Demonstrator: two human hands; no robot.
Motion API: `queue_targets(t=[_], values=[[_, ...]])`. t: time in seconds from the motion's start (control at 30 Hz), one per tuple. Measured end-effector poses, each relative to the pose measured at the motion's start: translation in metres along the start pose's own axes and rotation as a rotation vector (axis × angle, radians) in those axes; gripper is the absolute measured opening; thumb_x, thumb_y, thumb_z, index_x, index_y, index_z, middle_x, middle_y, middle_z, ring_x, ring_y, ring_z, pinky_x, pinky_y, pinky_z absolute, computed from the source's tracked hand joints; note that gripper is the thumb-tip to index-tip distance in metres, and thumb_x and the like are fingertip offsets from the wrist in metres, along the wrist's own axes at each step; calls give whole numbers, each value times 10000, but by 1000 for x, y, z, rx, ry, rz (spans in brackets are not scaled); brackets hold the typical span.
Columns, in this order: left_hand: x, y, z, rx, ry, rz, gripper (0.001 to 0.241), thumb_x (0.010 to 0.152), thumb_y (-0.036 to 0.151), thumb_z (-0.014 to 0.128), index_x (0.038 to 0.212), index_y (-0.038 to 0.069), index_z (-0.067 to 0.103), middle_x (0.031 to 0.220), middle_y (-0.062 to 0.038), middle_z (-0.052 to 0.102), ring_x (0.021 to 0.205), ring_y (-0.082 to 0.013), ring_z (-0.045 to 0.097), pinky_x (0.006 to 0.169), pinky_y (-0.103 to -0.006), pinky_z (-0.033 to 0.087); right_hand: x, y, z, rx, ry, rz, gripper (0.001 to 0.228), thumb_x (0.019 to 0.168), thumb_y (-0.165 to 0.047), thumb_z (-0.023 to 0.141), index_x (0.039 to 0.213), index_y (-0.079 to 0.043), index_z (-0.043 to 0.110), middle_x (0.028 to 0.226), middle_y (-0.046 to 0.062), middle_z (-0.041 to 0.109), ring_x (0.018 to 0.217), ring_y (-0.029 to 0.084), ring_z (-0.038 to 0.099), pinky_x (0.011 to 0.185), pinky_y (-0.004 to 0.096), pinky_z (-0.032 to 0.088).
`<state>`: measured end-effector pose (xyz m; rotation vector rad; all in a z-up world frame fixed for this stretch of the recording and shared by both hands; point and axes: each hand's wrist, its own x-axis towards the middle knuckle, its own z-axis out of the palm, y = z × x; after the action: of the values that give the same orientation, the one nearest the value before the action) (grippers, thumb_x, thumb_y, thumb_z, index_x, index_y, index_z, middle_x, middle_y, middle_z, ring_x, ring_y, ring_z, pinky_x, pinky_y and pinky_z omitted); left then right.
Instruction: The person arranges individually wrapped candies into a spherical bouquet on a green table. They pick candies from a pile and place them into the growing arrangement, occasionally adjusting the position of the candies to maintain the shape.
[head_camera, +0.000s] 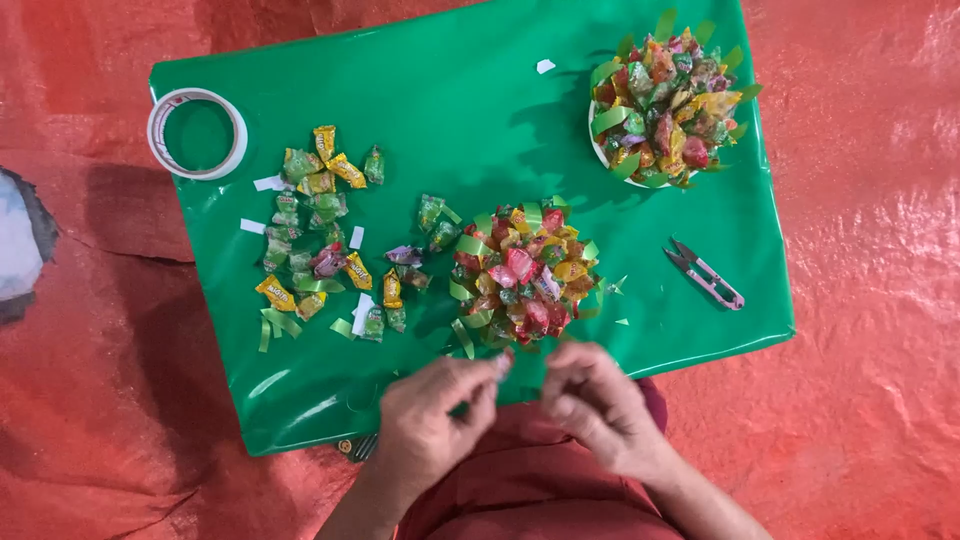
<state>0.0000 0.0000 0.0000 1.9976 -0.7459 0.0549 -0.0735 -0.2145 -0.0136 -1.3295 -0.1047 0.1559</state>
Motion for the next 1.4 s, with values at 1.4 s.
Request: queue_targets(t=[1.4], values=[[20, -37, 26, 539, -203, 21, 224, 912, 226, 850, 1116, 174, 771, 924, 22, 591, 735, -121, 651, 530, -252, 558, -38, 24, -61, -244, 376, -144, 184, 1080, -153, 493, 1180, -16, 563, 789, 57, 560, 652, 138, 523, 598, 258, 499]])
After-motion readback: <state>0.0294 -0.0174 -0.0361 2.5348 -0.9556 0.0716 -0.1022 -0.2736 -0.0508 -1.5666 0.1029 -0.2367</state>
